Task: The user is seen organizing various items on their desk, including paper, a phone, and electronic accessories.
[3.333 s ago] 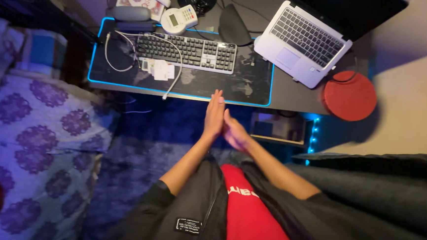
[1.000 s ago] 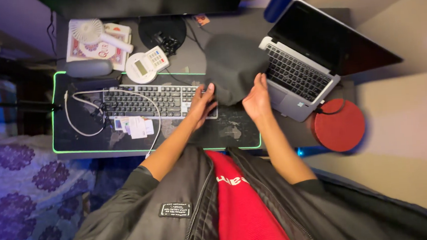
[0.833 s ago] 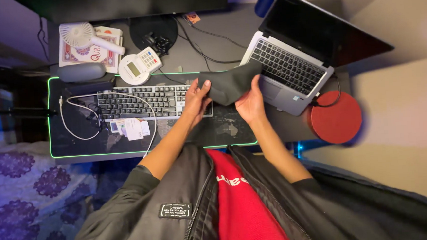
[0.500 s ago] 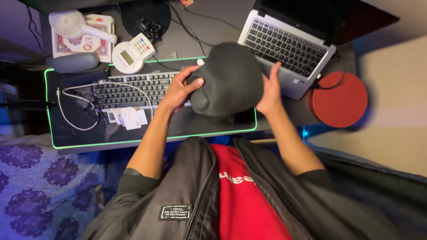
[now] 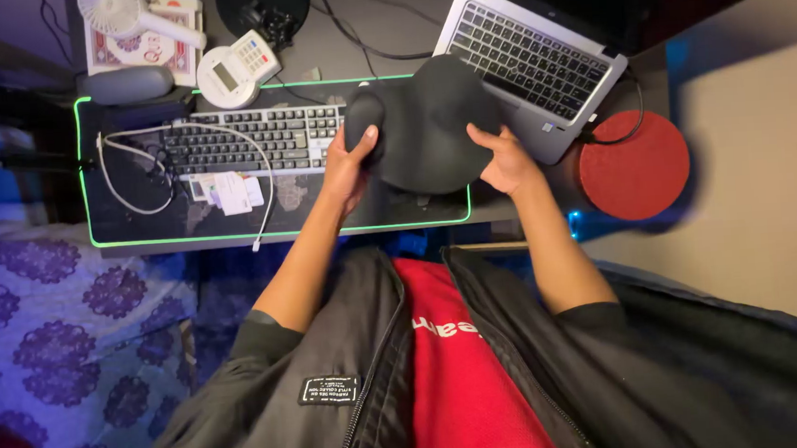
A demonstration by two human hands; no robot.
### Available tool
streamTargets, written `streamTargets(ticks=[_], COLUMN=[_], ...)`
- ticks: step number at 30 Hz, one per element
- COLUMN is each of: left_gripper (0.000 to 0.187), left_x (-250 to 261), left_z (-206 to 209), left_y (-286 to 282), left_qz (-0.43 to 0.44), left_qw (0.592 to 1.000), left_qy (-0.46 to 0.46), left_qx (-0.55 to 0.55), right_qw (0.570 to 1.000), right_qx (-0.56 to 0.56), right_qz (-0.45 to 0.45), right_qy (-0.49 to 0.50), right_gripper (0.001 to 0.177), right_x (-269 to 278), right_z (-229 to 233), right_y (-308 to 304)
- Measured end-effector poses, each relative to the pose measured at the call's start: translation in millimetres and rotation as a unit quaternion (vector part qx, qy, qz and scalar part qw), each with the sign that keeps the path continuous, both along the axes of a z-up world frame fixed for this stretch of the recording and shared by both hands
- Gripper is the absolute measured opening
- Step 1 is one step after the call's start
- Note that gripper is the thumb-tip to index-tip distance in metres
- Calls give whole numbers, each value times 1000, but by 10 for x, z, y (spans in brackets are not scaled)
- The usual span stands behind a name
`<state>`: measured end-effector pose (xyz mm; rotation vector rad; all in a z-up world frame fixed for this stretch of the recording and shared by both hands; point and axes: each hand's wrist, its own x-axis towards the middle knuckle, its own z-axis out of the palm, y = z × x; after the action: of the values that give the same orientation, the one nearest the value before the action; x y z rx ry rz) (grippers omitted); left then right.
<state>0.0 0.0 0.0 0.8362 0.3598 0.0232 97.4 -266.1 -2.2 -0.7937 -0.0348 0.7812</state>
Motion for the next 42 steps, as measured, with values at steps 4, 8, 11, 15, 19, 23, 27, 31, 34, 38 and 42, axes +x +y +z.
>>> streamTargets(ticks=[4,8,11,15,19,23,27,31,34,38,42], left_gripper=[49,50,49,52,68,75,72,59,48,29,25], left_x=[-37,-49,-91,-28,11,30,98,128,192,188,187], left_z=[10,101,511,362,334,373,304,225,11,-6,-90], left_y=[-90,-295,-522,-691,-780,-755,-582,-407,-317,-371,-374], left_qz=[64,123,81,65,16,-46,-100,61,47,-12,3], left_qw=[970,870,853,816,722,650,731,780,873,966,973], left_qy=[-26,-24,-89,-160,-137,-114,-159,-124,-8,1,-1], left_qx=[233,477,508,552,678,750,656,610,486,257,230], right_qw=[996,996,995,994,992,994,993,996,995,975,976], right_qx=[-39,25,68,81,101,-54,-4,13,-46,-125,-123], right_qz=[-69,-78,-69,-68,-44,-92,-105,-83,-91,-131,-118], right_qy=[37,31,9,16,64,-20,53,7,-20,-126,-135], right_gripper=[42,42,44,49,64,54,47,44,46,45,40], right_x=[-21,-176,-301,-324,-307,-253,-189,-156,-151,-150,-100], right_z=[-150,-173,-82,-202,-78,-228,-210,-73,-3,-48,-41], right_y=[233,602,851,1003,973,887,698,529,540,625,595])
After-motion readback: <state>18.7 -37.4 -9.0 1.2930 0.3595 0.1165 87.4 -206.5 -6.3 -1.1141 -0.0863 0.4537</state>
